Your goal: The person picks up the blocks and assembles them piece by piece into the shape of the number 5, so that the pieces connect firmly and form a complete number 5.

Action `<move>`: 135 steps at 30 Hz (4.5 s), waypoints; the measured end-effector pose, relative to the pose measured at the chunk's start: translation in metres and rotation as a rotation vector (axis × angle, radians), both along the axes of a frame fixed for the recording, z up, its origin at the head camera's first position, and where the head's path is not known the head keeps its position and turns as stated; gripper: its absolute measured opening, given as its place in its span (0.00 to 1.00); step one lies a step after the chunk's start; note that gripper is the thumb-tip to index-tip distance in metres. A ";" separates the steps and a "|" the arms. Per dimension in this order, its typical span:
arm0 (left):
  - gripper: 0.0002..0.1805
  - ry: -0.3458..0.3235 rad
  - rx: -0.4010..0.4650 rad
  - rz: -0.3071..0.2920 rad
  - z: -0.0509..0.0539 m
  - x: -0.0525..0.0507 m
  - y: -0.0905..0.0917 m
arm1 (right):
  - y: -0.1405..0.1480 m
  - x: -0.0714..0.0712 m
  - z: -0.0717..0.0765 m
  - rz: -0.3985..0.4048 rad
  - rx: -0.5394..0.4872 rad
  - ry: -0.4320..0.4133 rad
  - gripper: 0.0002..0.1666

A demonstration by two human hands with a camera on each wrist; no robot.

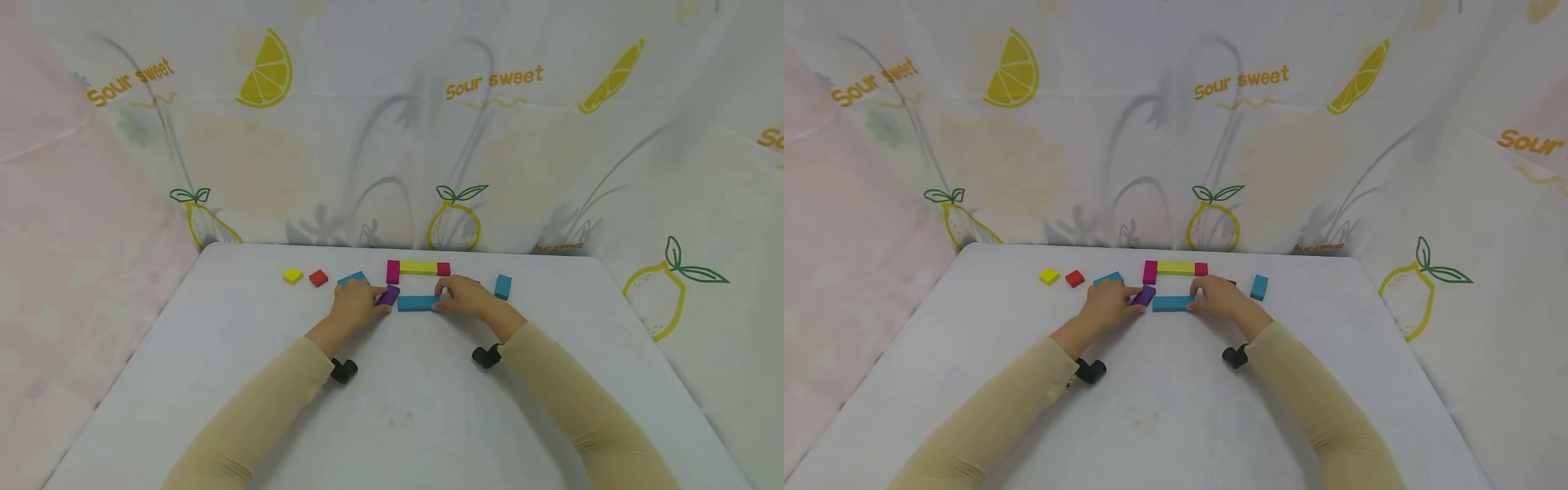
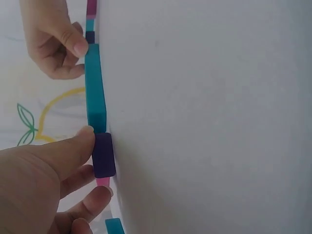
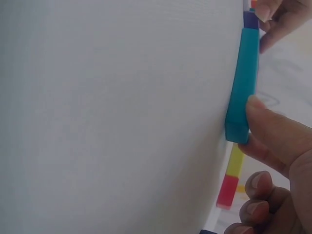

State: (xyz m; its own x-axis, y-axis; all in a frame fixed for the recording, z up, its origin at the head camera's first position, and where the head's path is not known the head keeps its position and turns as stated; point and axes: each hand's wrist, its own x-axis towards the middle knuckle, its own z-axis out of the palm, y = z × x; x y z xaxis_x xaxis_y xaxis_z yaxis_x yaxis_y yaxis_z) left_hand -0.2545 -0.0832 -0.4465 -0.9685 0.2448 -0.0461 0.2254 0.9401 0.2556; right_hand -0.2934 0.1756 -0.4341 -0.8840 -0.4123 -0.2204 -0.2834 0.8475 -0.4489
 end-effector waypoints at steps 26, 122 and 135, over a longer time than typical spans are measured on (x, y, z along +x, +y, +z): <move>0.30 0.007 0.153 0.111 -0.006 -0.004 0.010 | -0.004 0.000 -0.001 -0.019 -0.008 -0.003 0.18; 0.30 0.021 0.125 0.169 -0.006 -0.003 0.021 | 0.006 0.005 0.000 0.002 -0.022 0.004 0.18; 0.29 0.015 0.115 0.157 0.000 0.002 0.021 | 0.006 0.003 -0.002 0.018 -0.015 0.019 0.17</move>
